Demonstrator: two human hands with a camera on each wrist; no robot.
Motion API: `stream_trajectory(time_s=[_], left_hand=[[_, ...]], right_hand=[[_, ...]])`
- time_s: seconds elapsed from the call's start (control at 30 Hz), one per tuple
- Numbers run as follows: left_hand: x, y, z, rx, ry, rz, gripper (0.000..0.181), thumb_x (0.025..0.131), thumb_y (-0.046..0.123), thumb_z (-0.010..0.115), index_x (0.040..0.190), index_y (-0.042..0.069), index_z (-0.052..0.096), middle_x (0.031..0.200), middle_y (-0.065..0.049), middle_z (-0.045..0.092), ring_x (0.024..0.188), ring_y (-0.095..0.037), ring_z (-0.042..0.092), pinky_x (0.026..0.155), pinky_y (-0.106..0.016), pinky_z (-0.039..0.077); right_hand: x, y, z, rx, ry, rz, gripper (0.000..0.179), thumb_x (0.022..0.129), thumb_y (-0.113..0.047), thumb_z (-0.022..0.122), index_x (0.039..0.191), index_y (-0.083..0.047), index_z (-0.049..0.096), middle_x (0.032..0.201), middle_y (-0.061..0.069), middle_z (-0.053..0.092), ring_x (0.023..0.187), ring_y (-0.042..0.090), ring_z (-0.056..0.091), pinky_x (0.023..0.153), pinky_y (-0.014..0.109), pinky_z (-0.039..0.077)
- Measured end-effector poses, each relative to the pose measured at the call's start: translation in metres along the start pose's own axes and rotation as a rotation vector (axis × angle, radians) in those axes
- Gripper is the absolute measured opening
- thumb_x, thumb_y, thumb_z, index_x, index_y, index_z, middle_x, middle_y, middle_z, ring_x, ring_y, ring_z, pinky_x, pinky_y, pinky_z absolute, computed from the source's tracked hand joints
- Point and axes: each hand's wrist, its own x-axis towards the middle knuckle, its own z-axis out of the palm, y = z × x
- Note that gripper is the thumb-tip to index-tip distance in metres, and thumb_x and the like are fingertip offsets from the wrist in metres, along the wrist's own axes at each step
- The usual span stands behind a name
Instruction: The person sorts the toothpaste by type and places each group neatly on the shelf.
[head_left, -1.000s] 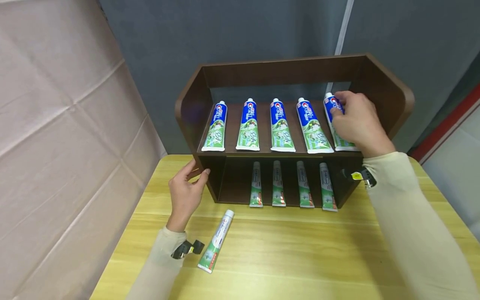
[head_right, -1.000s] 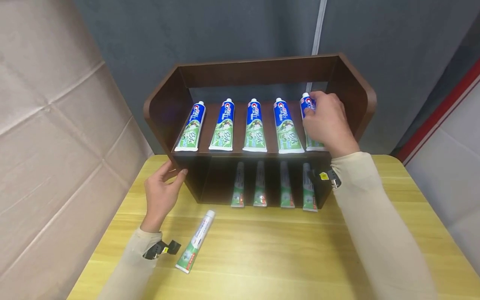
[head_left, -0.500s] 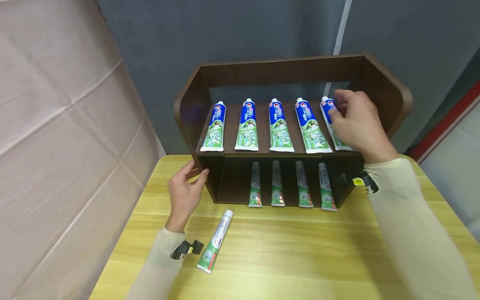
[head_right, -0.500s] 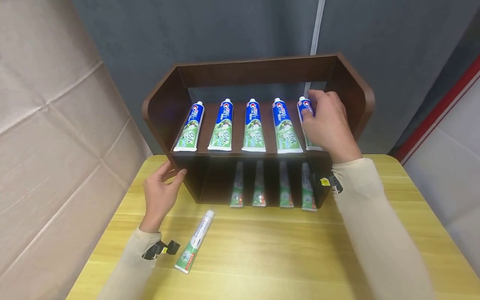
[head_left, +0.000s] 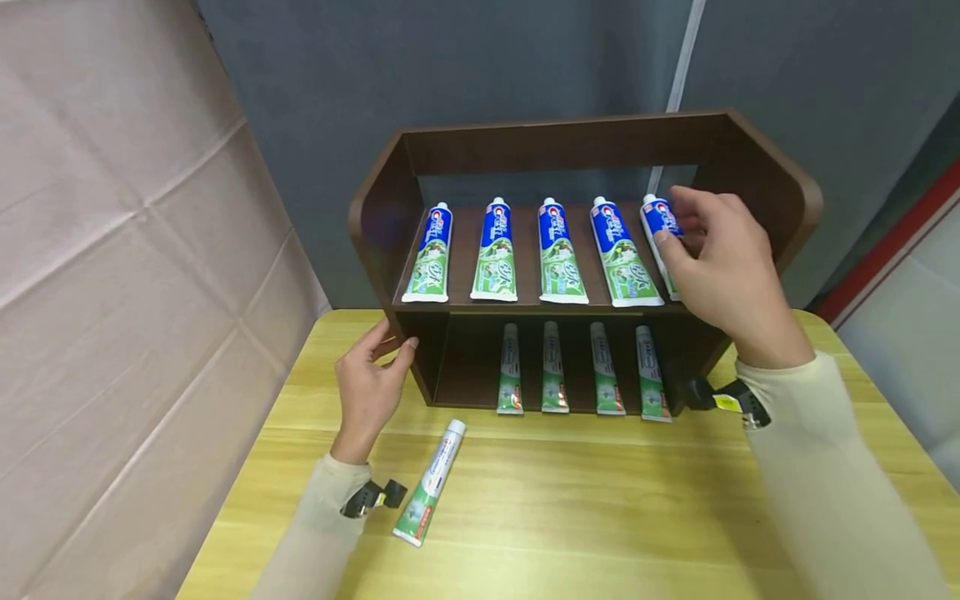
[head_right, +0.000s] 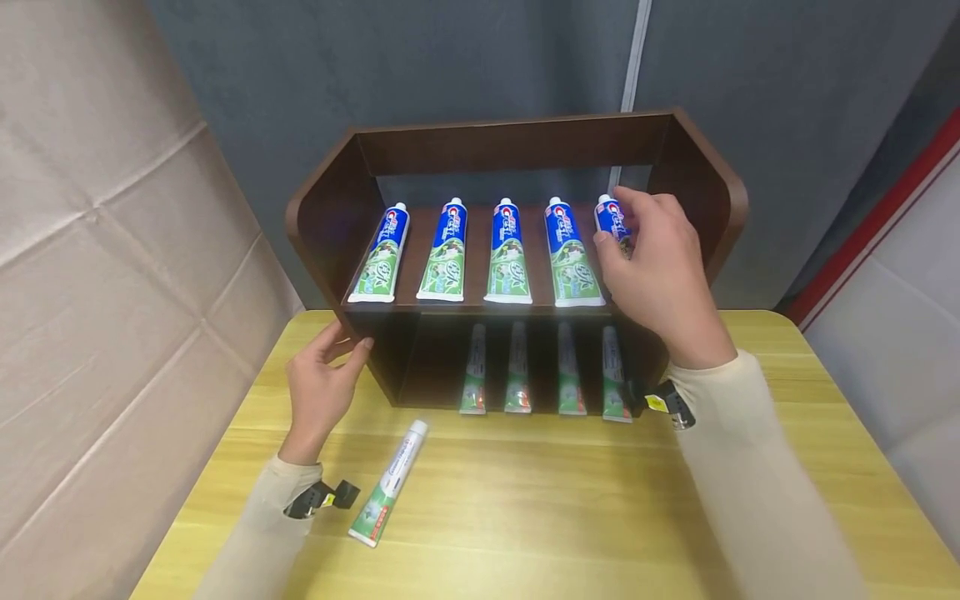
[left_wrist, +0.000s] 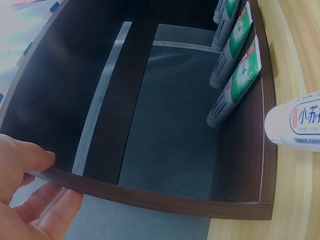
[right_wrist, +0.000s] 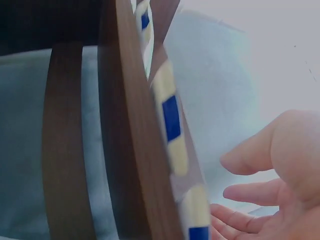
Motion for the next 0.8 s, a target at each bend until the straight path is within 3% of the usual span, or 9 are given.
stream_trajectory(time_s=[0.27, 0.37, 0.5, 0.6, 0.8], left_hand=[[0.0, -0.001, -0.001, -0.002, 0.001, -0.005, 0.037, 0.094, 0.012, 0.081, 0.13, 0.019, 0.077, 0.12, -0.008, 0.08, 0.098, -0.029, 0.081, 0.077, -0.038, 0.066], [0.0, -0.001, -0.001, -0.003, 0.001, -0.004, 0.037, 0.094, 0.013, 0.081, 0.13, 0.019, 0.077, 0.12, -0.007, 0.08, 0.098, -0.028, 0.081, 0.077, -0.035, 0.065], [0.0, -0.002, -0.002, -0.004, 0.0, -0.001, 0.037, 0.094, 0.013, 0.081, 0.13, 0.019, 0.077, 0.12, -0.007, 0.08, 0.098, -0.028, 0.081, 0.077, -0.035, 0.065], [0.001, -0.002, -0.002, -0.005, -0.001, 0.005, 0.037, 0.094, 0.013, 0.081, 0.13, 0.019, 0.077, 0.121, -0.008, 0.08, 0.098, -0.028, 0.081, 0.077, -0.035, 0.065], [0.001, 0.0, -0.002, 0.003, -0.013, 0.01, 0.037, 0.094, 0.013, 0.081, 0.13, 0.018, 0.077, 0.121, -0.008, 0.079, 0.098, -0.028, 0.081, 0.077, -0.036, 0.065]], right_hand=[[-0.028, -0.01, 0.002, 0.055, 0.021, -0.108, 0.058, 0.104, -0.024, 0.064, 0.158, -0.008, 0.049, 0.148, 0.02, 0.052, 0.129, 0.038, 0.055, 0.113, 0.066, 0.049], [-0.036, -0.014, 0.003, 0.071, 0.03, -0.138, 0.058, 0.102, -0.022, 0.068, 0.156, -0.01, 0.051, 0.143, 0.017, 0.055, 0.127, 0.034, 0.057, 0.112, 0.062, 0.051], [-0.046, -0.017, 0.006, 0.09, 0.034, -0.185, 0.058, 0.1, -0.019, 0.071, 0.155, -0.012, 0.054, 0.141, 0.014, 0.058, 0.125, 0.029, 0.06, 0.109, 0.021, 0.054], [-0.054, -0.018, 0.011, 0.117, 0.043, -0.223, 0.061, 0.098, -0.016, 0.073, 0.155, -0.013, 0.053, 0.14, 0.014, 0.058, 0.124, 0.03, 0.06, 0.095, -0.002, 0.041], [-0.071, -0.016, 0.024, 0.198, 0.079, -0.296, 0.071, 0.095, -0.006, 0.075, 0.159, -0.012, 0.047, 0.139, 0.017, 0.057, 0.12, 0.028, 0.059, 0.096, -0.003, 0.041]])
